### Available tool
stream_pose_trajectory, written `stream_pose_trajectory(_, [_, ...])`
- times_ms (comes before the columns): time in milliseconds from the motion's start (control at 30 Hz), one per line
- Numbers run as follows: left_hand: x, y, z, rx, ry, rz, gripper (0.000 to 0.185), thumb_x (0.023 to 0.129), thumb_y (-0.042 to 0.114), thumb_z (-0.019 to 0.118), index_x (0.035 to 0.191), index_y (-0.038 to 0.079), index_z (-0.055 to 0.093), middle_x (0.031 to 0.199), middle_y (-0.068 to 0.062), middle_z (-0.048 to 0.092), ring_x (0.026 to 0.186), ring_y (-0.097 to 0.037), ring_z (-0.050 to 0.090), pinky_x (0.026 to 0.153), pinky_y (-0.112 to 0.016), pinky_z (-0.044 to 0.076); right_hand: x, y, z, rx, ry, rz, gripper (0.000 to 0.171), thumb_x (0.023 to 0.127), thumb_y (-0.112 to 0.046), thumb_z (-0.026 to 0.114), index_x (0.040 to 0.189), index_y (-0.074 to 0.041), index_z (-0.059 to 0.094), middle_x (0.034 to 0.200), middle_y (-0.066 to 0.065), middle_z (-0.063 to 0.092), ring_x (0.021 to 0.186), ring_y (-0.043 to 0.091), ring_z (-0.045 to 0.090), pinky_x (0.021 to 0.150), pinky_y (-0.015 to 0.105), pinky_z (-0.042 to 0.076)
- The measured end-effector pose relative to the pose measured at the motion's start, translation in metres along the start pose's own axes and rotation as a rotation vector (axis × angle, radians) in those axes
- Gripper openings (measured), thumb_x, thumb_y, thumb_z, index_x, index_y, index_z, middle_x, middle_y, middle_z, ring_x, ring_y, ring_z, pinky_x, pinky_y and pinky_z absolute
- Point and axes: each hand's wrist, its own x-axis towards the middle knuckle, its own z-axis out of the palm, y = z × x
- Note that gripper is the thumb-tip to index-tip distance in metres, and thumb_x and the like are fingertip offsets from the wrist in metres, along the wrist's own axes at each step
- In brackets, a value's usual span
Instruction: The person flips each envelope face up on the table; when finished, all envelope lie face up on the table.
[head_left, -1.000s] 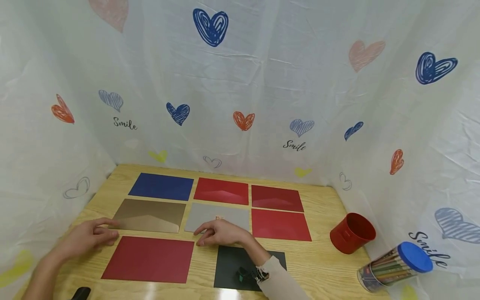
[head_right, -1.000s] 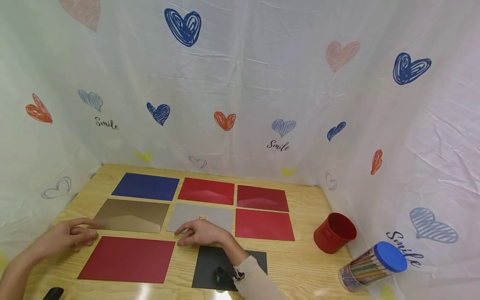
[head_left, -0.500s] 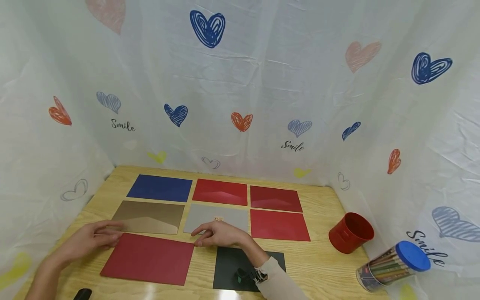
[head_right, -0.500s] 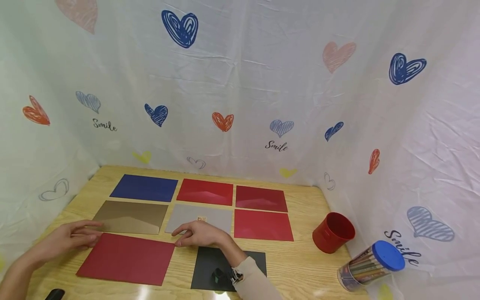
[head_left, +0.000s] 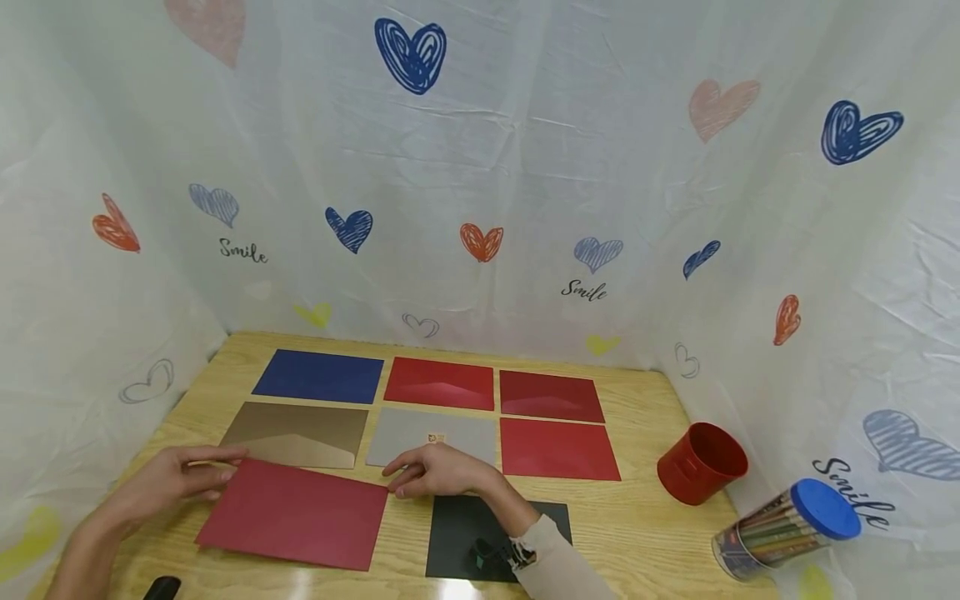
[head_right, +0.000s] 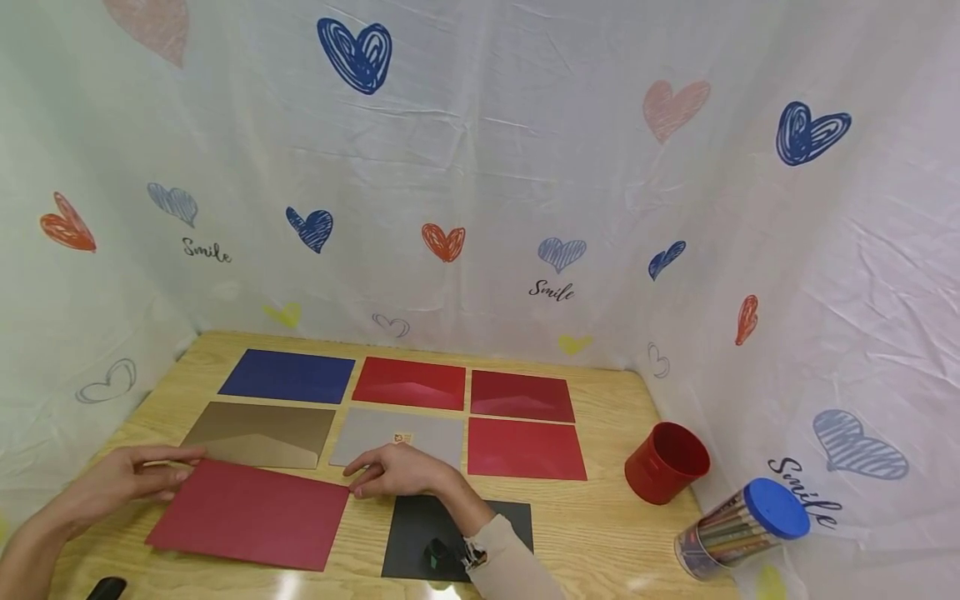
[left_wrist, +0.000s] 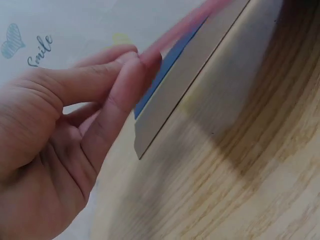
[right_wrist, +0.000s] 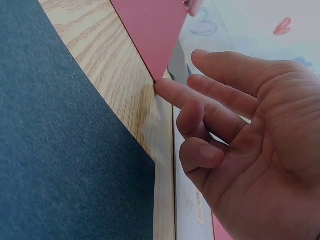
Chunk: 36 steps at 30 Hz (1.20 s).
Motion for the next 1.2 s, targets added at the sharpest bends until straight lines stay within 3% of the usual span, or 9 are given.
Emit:
stream_pose_trajectory(200, [0.0006,0.0032,-0.0021,-0.048,-0.012,-0.016,0.035,0.102,-0.003,0.051,0.136,-0.008,0.058,0.123,0.021,0.067,0.105,-0.006,0.069,0.08,-0.035,0.059,-0.0004,-0.0029,0.0006,-0.003,-0.001,0.008,0.038,0.098,-0.014,0.067,0.135,-0.006,0.063,0.115,0.0,0.075,0.098,-0.001,0.069,0.081,0.02,0.054])
stream_pose_trajectory(367, [0.0019,0.0025,-0.0031,-0.005,0.005,-0.025,0.034,0.102,-0.002,0.053,0.135,-0.009,0.058,0.122,0.023,0.067,0.107,0.001,0.065,0.08,-0.03,0.058,-0.0008,-0.0031,0.0001,-0.005,-0.006,0.005,0.038,0.098,-0.014,0.066,0.135,-0.006,0.063,0.115,0.001,0.074,0.098,-0.001,0.069,0.081,0.02,0.054])
stream_pose_trajectory(567, [0.0031,0.0,-0.002,0.056,0.038,0.027,0.034,0.101,-0.004,0.053,0.132,-0.016,0.055,0.123,0.021,0.067,0.11,0.005,0.063,0.085,-0.023,0.056,-0.0008,-0.0017,-0.0007,0.002,-0.016,-0.002,0.039,0.098,-0.013,0.066,0.136,-0.006,0.062,0.117,0.001,0.074,0.099,-0.001,0.069,0.082,0.02,0.054])
stream_pose_trajectory(833, [0.0038,-0.0011,-0.0001,0.097,0.059,0.085,0.033,0.098,-0.006,0.056,0.131,-0.013,0.059,0.121,0.018,0.069,0.108,0.003,0.065,0.083,-0.023,0.056,-0.0029,0.0001,0.0002,-0.028,-0.017,-0.005,0.041,0.096,-0.012,0.068,0.136,-0.008,0.062,0.117,-0.003,0.074,0.097,-0.002,0.068,0.08,0.02,0.054])
stream_pose_trajectory(1033, [0.0048,0.0006,0.0019,0.134,0.095,0.055,0.032,0.098,-0.004,0.059,0.128,-0.014,0.06,0.119,0.021,0.069,0.107,0.006,0.063,0.082,-0.021,0.056,-0.004,0.0016,0.0003,-0.069,-0.02,-0.029,0.04,0.094,-0.011,0.07,0.134,-0.009,0.065,0.119,-0.003,0.073,0.097,-0.002,0.067,0.077,0.02,0.053])
stream_pose_trajectory(1200, [0.0053,0.0021,0.003,0.157,0.121,0.009,0.033,0.098,0.0,0.061,0.128,-0.015,0.06,0.118,0.023,0.068,0.106,0.009,0.062,0.081,-0.02,0.055,-0.0039,0.0035,0.0005,-0.164,-0.007,-0.054,0.037,0.092,-0.011,0.073,0.129,-0.014,0.069,0.118,-0.008,0.073,0.082,-0.003,0.062,0.07,0.018,0.049])
